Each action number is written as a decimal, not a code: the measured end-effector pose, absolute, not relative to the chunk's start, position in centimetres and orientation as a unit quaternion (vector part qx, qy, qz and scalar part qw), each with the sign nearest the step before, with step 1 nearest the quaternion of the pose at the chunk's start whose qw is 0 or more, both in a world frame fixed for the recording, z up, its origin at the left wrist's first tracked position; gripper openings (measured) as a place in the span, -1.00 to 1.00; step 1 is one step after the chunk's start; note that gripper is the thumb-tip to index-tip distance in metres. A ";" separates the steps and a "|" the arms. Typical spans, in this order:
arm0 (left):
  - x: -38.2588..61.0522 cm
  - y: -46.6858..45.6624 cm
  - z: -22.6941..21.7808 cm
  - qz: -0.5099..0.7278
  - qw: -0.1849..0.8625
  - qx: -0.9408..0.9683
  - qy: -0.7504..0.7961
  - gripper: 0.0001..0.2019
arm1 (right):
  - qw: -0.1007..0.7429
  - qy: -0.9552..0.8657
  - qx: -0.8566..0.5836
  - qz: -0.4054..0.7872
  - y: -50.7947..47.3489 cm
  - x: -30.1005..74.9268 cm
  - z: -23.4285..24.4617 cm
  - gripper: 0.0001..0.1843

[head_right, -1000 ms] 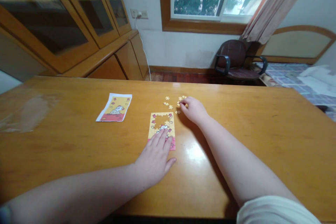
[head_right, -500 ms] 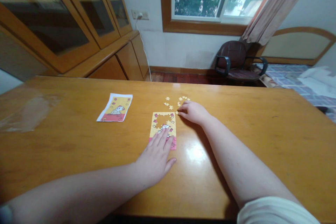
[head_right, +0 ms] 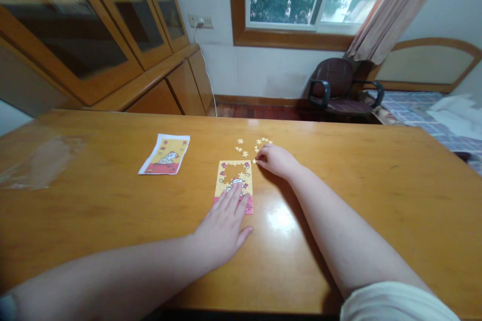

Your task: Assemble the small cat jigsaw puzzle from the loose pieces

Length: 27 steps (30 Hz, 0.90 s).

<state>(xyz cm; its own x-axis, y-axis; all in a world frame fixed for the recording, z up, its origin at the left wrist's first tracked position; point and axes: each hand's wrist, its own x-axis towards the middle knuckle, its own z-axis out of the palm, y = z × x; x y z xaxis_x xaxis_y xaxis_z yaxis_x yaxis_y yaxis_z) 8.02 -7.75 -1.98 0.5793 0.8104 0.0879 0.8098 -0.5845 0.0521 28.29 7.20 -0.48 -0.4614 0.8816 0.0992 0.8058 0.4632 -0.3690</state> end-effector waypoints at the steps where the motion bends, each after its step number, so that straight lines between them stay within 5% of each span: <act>1: 8.0 -7.8 -1.9 0.053 -0.004 0.889 0.455 -0.33 | 0.142 -0.841 -0.504 0.137 7.2 28.3 -0.5 -0.89; 18: 8.3 -8.6 -0.3 0.027 0.024 0.890 0.454 -0.37 | 0.163 -0.811 -0.531 0.185 6.7 27.8 0.4 -0.94; 22: 8.3 -8.5 -0.3 0.027 0.025 0.890 0.454 -0.36 | 0.185 -0.831 -0.473 0.226 6.0 27.3 1.7 -0.87; 27: 8.3 -8.5 -0.4 0.034 0.026 0.892 0.450 -0.36 | 0.115 -0.876 -0.351 0.311 4.5 25.7 2.9 -0.80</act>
<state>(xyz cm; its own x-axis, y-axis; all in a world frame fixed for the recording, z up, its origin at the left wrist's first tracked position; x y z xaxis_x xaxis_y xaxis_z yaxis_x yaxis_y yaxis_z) 8.30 -8.51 -0.38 0.5931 0.8042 0.0377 0.8008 -0.5941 0.0762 25.70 4.46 2.93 -0.7270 0.6865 -0.0159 0.5429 0.5605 -0.6254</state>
